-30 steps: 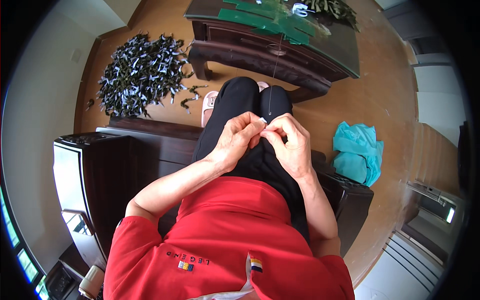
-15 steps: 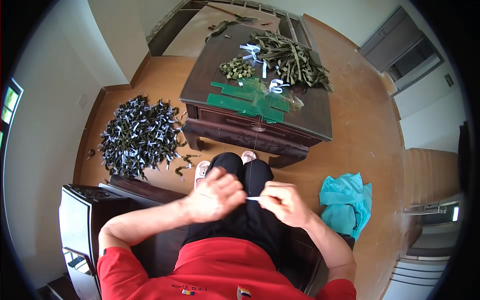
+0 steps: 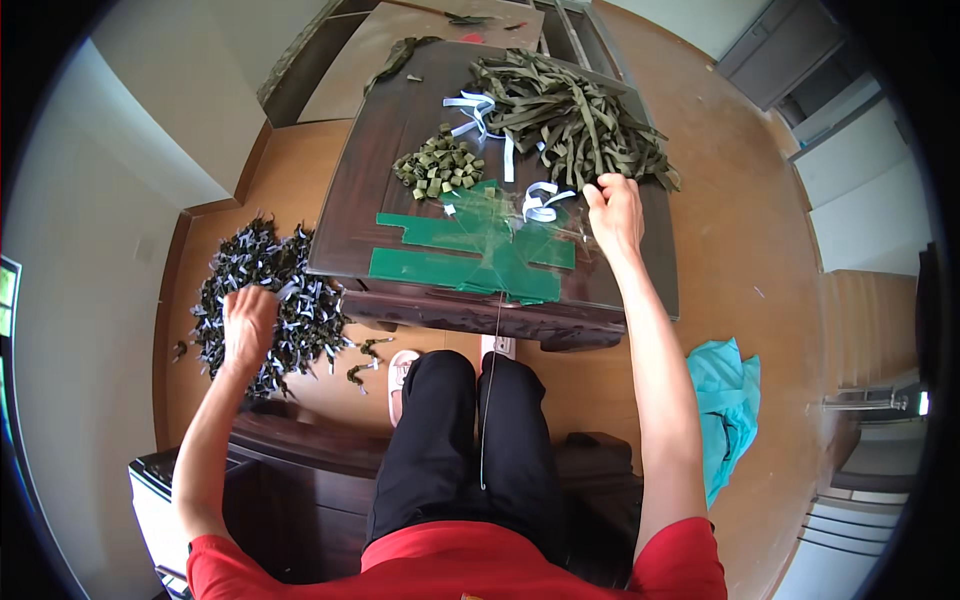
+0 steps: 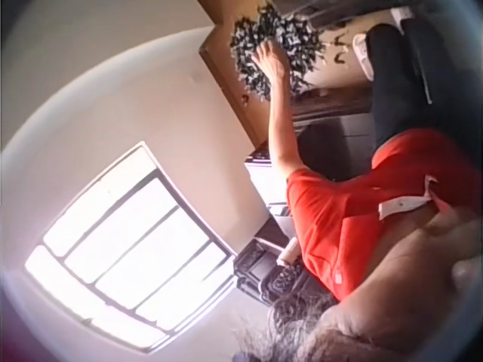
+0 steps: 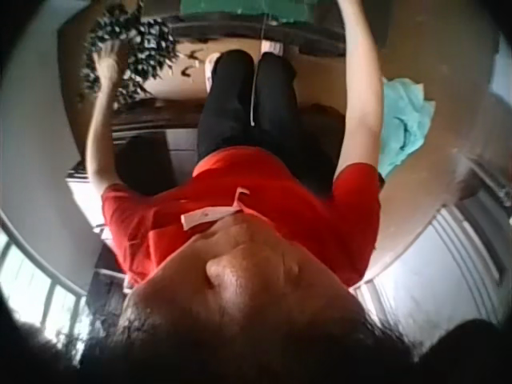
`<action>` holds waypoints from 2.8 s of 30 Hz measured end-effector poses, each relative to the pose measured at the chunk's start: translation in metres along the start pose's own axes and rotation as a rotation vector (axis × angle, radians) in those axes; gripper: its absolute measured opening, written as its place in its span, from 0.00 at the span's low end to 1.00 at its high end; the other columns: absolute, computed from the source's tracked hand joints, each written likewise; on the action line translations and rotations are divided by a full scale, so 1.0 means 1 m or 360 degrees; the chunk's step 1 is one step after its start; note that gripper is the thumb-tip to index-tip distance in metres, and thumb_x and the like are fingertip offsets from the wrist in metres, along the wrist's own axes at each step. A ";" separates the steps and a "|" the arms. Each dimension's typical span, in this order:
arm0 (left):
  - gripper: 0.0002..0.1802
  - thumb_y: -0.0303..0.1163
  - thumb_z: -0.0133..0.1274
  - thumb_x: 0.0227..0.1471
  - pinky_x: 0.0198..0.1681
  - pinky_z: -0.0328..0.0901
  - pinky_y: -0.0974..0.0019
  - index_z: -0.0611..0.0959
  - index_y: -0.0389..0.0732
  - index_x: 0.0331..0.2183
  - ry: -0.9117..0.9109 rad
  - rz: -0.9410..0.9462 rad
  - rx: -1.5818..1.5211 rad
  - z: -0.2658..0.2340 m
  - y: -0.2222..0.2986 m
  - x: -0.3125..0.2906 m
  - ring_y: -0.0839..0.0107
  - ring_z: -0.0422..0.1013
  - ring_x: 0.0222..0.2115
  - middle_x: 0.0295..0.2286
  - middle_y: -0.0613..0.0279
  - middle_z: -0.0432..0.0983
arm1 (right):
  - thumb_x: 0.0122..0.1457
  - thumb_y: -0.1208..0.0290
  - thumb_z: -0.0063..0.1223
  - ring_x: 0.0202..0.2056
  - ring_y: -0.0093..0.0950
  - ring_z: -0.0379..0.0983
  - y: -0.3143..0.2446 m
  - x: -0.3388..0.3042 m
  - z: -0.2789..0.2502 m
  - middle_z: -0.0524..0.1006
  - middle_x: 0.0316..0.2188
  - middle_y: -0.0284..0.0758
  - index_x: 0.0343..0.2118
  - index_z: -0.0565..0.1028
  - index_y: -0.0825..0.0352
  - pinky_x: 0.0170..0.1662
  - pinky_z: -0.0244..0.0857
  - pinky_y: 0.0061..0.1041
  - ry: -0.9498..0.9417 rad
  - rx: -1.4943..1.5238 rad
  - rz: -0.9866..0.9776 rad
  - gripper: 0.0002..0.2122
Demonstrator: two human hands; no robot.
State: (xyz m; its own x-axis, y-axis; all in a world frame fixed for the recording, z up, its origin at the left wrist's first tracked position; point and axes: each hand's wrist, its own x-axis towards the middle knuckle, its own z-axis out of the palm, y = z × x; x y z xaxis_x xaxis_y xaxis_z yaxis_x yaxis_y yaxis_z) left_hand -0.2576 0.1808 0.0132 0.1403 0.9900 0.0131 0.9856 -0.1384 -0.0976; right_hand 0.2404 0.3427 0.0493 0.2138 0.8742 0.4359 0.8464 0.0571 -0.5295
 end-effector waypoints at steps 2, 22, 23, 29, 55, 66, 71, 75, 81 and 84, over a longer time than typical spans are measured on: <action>0.16 0.30 0.52 0.46 0.49 0.57 0.57 0.76 0.38 0.40 0.0327 -0.0074 0.0218 0.034 -0.024 0.011 0.60 0.68 0.42 0.42 0.55 0.73 | 0.51 0.70 0.51 0.28 0.38 0.71 0.010 0.019 0.032 0.72 0.30 0.36 0.28 0.75 0.64 0.32 0.65 0.36 -0.0122 -0.0080 0.0027 0.05; 0.17 0.41 0.43 0.62 0.26 0.62 0.74 0.75 0.37 0.38 -0.1591 -0.0812 -0.4038 -0.118 0.332 0.056 0.76 0.64 0.22 0.24 0.64 0.69 | 0.51 0.81 0.50 0.19 0.27 0.62 -0.087 -0.229 -0.215 0.69 0.21 0.32 0.27 0.72 0.67 0.25 0.58 0.23 -0.0591 0.0087 -0.0375 0.02; 0.16 0.41 0.43 0.62 0.25 0.62 0.74 0.75 0.38 0.37 -0.1779 -0.1181 -0.4091 -0.120 0.343 0.054 0.76 0.63 0.21 0.23 0.65 0.68 | 0.50 0.81 0.51 0.19 0.29 0.62 -0.085 -0.254 -0.226 0.69 0.22 0.33 0.27 0.72 0.67 0.25 0.58 0.24 -0.0608 0.0064 -0.0334 0.02; 0.12 0.38 0.41 0.63 0.21 0.57 0.77 0.74 0.40 0.36 -0.1255 0.0068 -0.3629 -0.113 0.380 -0.061 0.80 0.56 0.18 0.19 0.69 0.60 | 0.50 0.77 0.53 0.24 0.30 0.68 -0.045 -0.357 -0.276 0.73 0.27 0.35 0.35 0.74 0.66 0.28 0.61 0.23 -0.1116 0.0490 0.0415 0.08; 0.13 0.26 0.57 0.43 0.36 0.64 0.67 0.79 0.43 0.36 0.1235 0.1647 -0.0820 -0.114 0.309 -0.145 0.71 0.67 0.31 0.33 0.65 0.72 | 0.60 0.72 0.52 0.18 0.12 0.53 -0.066 -0.350 -0.242 0.68 0.21 0.30 0.33 0.72 0.68 0.20 0.44 0.08 -0.0931 0.2288 0.1370 0.05; 0.11 0.25 0.56 0.43 0.35 0.63 0.67 0.78 0.44 0.33 0.1369 0.1721 -0.0731 -0.099 0.277 -0.114 0.72 0.66 0.30 0.33 0.65 0.71 | 0.60 0.74 0.51 0.18 0.13 0.52 -0.076 -0.323 -0.208 0.68 0.21 0.31 0.34 0.72 0.69 0.20 0.45 0.10 -0.1152 0.2440 0.1458 0.04; 0.11 0.24 0.56 0.41 0.35 0.62 0.68 0.78 0.42 0.32 0.0979 0.1598 -0.1108 -0.103 0.269 -0.109 0.70 0.66 0.29 0.33 0.64 0.71 | 0.57 0.76 0.53 0.18 0.16 0.55 -0.087 -0.313 -0.200 0.70 0.22 0.31 0.33 0.72 0.69 0.21 0.49 0.13 -0.1150 0.2196 0.1152 0.03; 0.10 0.24 0.56 0.40 0.34 0.62 0.68 0.78 0.41 0.31 0.0555 0.1290 -0.1603 -0.110 0.264 -0.105 0.68 0.66 0.28 0.32 0.64 0.71 | 0.54 0.79 0.54 0.18 0.19 0.59 -0.096 -0.302 -0.188 0.72 0.23 0.30 0.31 0.73 0.69 0.22 0.53 0.16 -0.0957 0.1689 0.0473 0.03; 0.07 0.23 0.54 0.41 0.28 0.61 0.71 0.78 0.39 0.29 -0.0017 0.0849 -0.1942 -0.111 0.250 -0.073 0.69 0.65 0.24 0.27 0.64 0.71 | 0.52 0.82 0.55 0.18 0.21 0.62 -0.103 -0.273 -0.159 0.73 0.24 0.30 0.29 0.74 0.69 0.22 0.57 0.19 -0.0703 0.1224 -0.0019 0.03; 0.07 0.22 0.52 0.43 0.25 0.60 0.72 0.77 0.39 0.29 -0.0328 0.0707 -0.1934 -0.106 0.247 -0.047 0.71 0.65 0.21 0.24 0.64 0.71 | 0.52 0.83 0.54 0.18 0.22 0.62 -0.097 -0.253 -0.142 0.73 0.24 0.30 0.29 0.74 0.70 0.23 0.57 0.19 -0.0623 0.1145 -0.0024 0.03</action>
State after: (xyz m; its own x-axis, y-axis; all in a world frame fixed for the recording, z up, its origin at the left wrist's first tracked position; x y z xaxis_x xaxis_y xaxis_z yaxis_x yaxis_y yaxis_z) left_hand -0.0103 0.0975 0.0939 0.5631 0.8248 0.0501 0.3300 -0.2801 0.9015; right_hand 0.1737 0.0474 0.0933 -0.0933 0.9683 0.2318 0.2992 0.2493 -0.9211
